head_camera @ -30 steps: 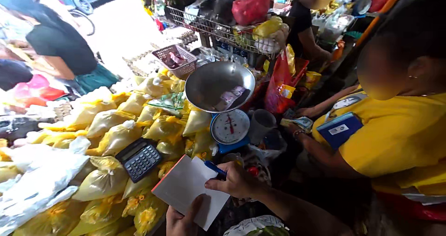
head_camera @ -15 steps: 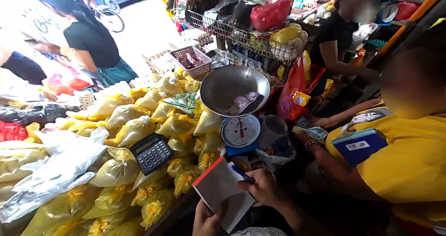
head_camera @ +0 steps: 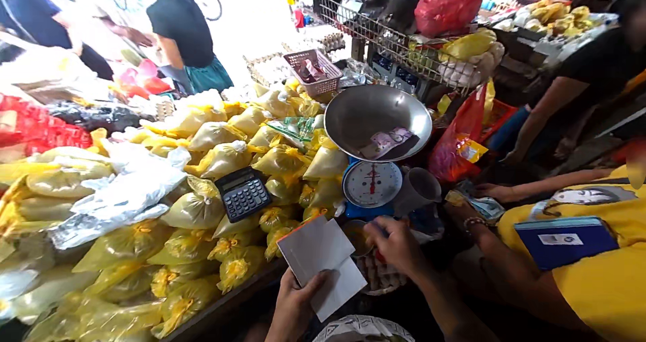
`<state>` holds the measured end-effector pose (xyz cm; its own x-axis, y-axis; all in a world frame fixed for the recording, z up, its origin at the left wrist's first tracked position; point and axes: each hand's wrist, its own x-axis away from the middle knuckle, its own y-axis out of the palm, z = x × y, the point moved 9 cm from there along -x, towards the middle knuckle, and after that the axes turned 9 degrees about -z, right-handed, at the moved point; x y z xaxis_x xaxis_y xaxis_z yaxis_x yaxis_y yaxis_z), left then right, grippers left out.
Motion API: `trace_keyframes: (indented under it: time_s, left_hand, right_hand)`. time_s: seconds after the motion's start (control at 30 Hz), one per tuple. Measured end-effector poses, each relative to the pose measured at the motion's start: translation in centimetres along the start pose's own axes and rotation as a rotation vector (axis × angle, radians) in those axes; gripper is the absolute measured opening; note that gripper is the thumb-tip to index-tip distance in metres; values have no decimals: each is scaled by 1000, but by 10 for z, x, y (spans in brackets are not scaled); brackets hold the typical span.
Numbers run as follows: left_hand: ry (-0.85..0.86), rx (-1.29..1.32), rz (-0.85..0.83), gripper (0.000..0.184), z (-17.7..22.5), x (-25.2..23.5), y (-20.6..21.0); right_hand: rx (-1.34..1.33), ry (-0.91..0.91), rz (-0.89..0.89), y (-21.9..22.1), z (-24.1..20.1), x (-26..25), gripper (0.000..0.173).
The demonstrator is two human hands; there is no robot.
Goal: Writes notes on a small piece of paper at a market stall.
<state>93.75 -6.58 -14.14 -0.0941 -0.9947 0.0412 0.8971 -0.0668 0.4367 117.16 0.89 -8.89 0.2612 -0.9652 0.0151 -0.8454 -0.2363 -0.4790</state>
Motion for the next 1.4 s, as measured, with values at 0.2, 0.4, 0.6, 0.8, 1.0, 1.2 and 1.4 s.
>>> trace_keyframes:
  time_s: [0.2, 0.4, 0.6, 0.8, 1.0, 1.2, 1.4]
  left_hand:
    - [-12, 109, -44, 49, -2, 3, 10]
    - [41, 281, -103, 48, 7, 6, 27]
    - [35, 348, -18, 38, 16, 6, 18]
    - [58, 297, -55, 32, 30, 9, 17]
    - [42, 348, -93, 29, 36, 11, 19]
    - [48, 359, -116, 24, 40, 15, 22]
    - [31, 366, -177, 23, 45, 16, 26]
  right_hand:
    - [-657, -327, -106, 5, -74, -17, 55]
    - [-391, -317, -317, 87, -110, -24, 41]
    - [-381, -405, -372, 89, -128, -26, 14]
    - [-292, -499, -431, 76, -153, -27, 11]
    - [-266, -516, -372, 87, -153, -21, 9]
    - [-234, -546, -378, 81, -164, -15, 7]
    - [-164, -604, -340, 81, -172, -11, 11]
